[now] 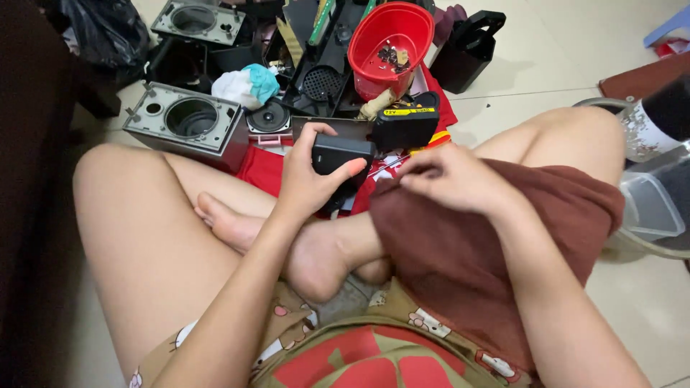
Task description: The person is using a small piece of sandpaper to smooth the edges of a speaker driver and its plastic housing.
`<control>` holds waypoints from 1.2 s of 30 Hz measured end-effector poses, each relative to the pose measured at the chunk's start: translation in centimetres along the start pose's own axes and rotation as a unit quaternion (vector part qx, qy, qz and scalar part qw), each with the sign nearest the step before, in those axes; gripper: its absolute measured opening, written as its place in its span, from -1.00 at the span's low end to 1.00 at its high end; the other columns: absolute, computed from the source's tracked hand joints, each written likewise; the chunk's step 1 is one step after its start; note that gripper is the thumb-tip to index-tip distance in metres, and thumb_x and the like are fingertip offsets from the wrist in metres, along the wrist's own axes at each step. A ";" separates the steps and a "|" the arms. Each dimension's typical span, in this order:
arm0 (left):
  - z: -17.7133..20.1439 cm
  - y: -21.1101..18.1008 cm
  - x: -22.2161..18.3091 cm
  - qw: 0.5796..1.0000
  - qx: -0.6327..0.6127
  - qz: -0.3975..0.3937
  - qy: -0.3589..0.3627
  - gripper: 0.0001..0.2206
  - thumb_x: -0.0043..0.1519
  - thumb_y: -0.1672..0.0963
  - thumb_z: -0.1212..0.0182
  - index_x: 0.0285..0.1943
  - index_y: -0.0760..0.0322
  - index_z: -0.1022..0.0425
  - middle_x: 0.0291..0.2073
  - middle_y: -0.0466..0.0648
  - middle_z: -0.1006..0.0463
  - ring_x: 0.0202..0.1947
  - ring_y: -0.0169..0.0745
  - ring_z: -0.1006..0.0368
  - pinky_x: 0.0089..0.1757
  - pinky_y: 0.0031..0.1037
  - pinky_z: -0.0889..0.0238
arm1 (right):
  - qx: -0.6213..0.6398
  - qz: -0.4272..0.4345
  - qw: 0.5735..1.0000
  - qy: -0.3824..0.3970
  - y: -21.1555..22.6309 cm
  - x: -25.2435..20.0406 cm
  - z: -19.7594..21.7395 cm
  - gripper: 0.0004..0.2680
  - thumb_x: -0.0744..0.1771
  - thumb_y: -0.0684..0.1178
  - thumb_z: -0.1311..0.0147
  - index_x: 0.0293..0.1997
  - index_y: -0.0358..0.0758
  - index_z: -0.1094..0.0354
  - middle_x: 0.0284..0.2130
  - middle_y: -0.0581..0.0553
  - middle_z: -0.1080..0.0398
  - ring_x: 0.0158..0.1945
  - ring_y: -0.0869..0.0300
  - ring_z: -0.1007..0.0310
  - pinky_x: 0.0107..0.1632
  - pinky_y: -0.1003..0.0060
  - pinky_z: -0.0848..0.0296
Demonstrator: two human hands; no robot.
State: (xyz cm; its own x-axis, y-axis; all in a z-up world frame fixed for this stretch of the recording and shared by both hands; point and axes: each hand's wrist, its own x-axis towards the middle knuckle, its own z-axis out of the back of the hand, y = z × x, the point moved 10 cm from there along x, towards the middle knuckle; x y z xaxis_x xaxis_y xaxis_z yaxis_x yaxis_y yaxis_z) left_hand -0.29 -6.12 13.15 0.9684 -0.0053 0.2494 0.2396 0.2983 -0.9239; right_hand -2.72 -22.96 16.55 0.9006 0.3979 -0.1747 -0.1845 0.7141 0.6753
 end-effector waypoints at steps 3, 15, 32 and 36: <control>0.0 0.8 0.3 0.998 -0.056 0.004 -0.005 -0.51 -0.18 0.01 -0.44 -0.13 0.04 -0.28 -0.29 0.05 -0.45 -0.23 0.02 -0.43 -0.21 -0.36 -0.34 | -0.188 -0.116 0.975 -0.030 -5.7 4.2 1.8 -0.83 0.18 0.02 -0.06 -0.26 -0.07 -0.44 -0.32 -0.11 -0.46 -0.13 0.04 -0.41 -0.06 0.15 -0.34; 4.4 4.7 -0.3 0.980 -0.157 0.071 -0.099 -0.48 -0.20 0.05 -0.48 -0.10 0.17 -0.33 -0.30 0.05 -0.45 -0.28 -0.15 -0.40 -0.22 -0.40 -0.37 | -0.387 -0.283 0.873 0.090 -19.0 14.4 -6.0 -0.66 0.17 0.14 0.05 -0.03 -0.10 -0.35 -0.17 -0.24 -0.39 -0.03 -0.11 -0.34 -0.12 -0.24 -0.26; 4.8 5.9 -0.8 0.951 -0.252 0.121 -0.134 -0.55 -0.30 0.14 -0.53 -0.24 0.22 -0.44 -0.42 -0.11 -0.48 -0.36 -0.45 -0.35 -0.28 -0.69 -0.35 | 0.007 -0.030 0.995 -0.090 -5.6 9.9 -1.4 -0.89 0.23 -0.07 0.05 -0.35 -0.11 -0.43 -0.52 -0.18 -0.45 -0.33 0.11 -0.45 -0.21 0.18 -0.42; 5.0 5.5 -0.8 0.949 -0.259 0.123 -0.133 -0.54 -0.32 0.15 -0.54 -0.25 0.21 -0.44 -0.42 -0.13 -0.48 -0.37 -0.47 -0.35 -0.28 -0.68 -0.36 | 0.193 0.017 0.969 -0.153 -4.1 10.0 2.3 -0.88 0.29 -0.12 0.15 -0.28 -0.29 -0.33 -0.50 -0.27 -0.41 -0.47 0.16 -0.41 -0.35 0.34 -0.43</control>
